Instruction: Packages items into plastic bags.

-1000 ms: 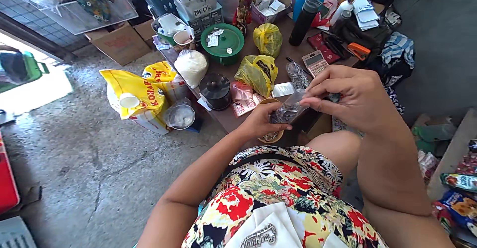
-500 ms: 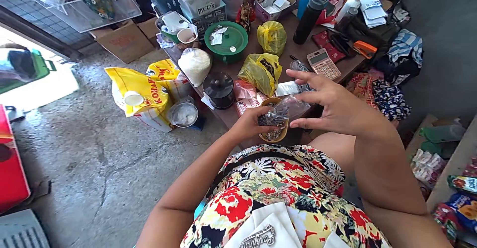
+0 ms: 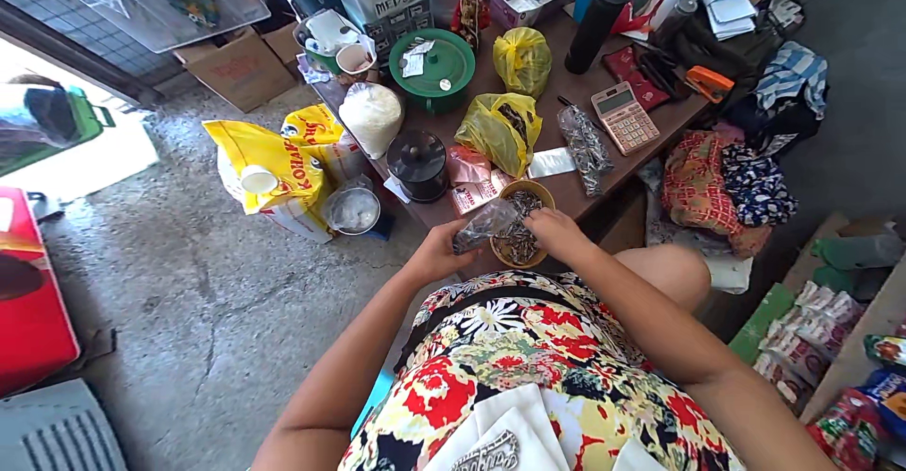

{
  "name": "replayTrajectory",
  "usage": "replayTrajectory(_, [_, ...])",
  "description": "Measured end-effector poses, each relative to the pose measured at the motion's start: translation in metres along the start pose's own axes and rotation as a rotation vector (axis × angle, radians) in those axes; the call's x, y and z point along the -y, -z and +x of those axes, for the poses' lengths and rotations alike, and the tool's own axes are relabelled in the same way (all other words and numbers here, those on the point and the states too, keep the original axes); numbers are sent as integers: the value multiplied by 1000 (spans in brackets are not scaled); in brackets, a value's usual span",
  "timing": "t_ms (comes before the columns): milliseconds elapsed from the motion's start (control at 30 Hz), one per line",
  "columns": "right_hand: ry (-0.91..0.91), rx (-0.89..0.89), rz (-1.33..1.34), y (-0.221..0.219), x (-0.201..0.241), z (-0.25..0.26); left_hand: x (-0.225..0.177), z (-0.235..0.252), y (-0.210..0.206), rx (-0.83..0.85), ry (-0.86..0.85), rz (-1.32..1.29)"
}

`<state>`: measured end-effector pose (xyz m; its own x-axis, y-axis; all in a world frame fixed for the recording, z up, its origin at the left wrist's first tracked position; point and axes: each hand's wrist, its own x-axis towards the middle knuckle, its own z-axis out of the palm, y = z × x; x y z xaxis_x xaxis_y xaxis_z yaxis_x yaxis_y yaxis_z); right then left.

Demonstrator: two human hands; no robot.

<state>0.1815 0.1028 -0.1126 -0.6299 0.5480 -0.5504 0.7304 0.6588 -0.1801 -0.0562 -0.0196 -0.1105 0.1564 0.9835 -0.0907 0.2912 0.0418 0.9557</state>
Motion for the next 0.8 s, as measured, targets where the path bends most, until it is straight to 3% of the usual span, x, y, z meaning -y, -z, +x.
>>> replayTrajectory(167, [8, 11, -84, -14, -4, 13, 3, -3, -8, -126, 60, 5])
replayTrajectory(367, [20, -12, 74, -10, -9, 14, 15, 3, -11, -156, 29, 59])
replayTrajectory(600, [-12, -245, 676, 10, -26, -8, 24, 9, -13, -144, 15, 171])
replayTrajectory(800, [-6, -383, 993, 38, -34, -34, 29, 19, -19, -131, -13, 220])
